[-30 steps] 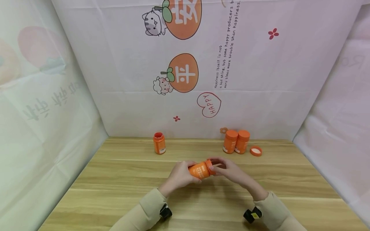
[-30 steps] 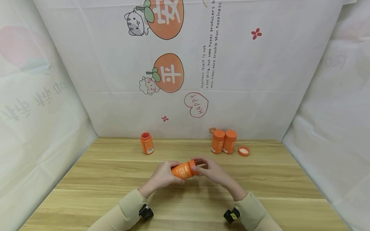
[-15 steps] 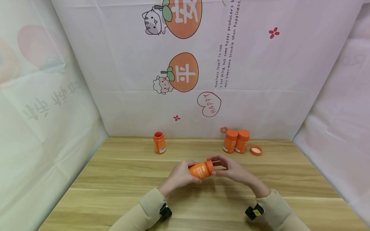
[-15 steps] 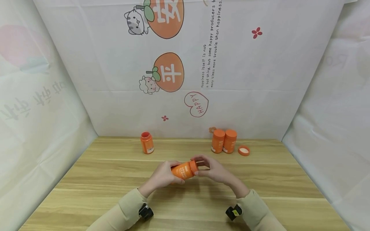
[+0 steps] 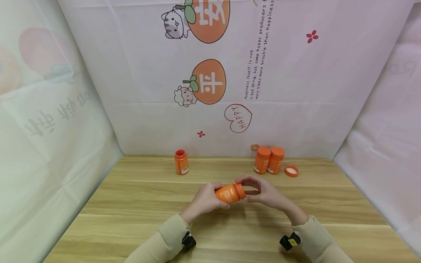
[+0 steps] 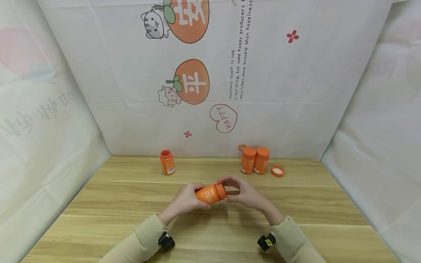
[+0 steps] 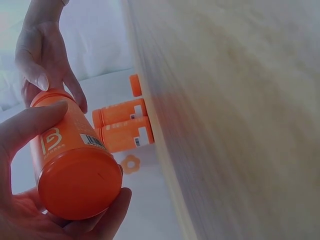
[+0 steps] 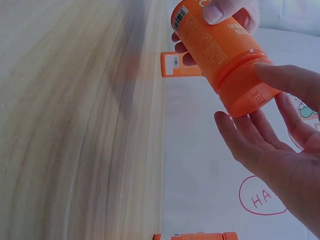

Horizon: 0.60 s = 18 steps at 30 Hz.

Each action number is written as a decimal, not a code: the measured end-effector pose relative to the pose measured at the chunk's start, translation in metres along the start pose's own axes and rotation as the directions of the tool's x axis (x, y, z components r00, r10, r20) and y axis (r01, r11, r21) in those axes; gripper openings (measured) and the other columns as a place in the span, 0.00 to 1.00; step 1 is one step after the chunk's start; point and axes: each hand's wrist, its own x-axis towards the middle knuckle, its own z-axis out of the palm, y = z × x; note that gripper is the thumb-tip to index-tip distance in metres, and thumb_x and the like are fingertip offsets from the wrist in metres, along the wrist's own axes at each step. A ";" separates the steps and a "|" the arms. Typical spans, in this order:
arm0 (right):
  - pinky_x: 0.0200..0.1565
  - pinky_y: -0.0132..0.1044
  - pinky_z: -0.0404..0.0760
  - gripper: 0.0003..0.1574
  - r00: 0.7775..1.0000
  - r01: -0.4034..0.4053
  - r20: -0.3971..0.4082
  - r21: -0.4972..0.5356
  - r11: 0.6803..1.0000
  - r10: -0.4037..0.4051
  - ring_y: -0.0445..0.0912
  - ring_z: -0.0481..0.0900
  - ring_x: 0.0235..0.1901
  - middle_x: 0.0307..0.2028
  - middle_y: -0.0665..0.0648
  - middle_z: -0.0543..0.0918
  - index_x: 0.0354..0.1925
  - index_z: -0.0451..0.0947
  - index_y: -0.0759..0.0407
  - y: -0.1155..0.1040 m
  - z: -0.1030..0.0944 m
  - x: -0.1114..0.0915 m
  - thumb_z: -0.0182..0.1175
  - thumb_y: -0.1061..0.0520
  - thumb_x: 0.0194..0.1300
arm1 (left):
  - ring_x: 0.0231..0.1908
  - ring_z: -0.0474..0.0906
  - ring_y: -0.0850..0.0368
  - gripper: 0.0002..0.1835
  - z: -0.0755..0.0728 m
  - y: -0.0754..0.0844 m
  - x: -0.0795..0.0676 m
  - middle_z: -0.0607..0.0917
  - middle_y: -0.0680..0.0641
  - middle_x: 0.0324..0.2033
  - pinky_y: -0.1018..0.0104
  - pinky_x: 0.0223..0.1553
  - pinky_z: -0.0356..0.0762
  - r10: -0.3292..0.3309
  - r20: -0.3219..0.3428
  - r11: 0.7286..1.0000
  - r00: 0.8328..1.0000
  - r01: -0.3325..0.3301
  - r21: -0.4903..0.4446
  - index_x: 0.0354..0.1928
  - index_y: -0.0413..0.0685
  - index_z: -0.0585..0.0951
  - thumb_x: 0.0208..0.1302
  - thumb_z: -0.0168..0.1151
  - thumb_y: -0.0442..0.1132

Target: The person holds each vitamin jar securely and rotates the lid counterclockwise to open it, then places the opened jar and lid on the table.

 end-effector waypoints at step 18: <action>0.47 0.39 0.79 0.24 0.954 -0.245 -0.215 -0.155 0.957 0.209 0.54 0.75 0.54 0.57 0.60 0.75 0.59 0.70 0.52 -0.005 0.017 0.010 0.52 0.44 0.69 | 0.32 0.75 0.63 0.29 0.001 0.003 -0.001 0.85 0.53 0.36 0.68 0.35 0.73 0.036 -0.013 0.998 0.999 -0.035 0.042 0.47 0.48 0.84 0.36 0.79 0.42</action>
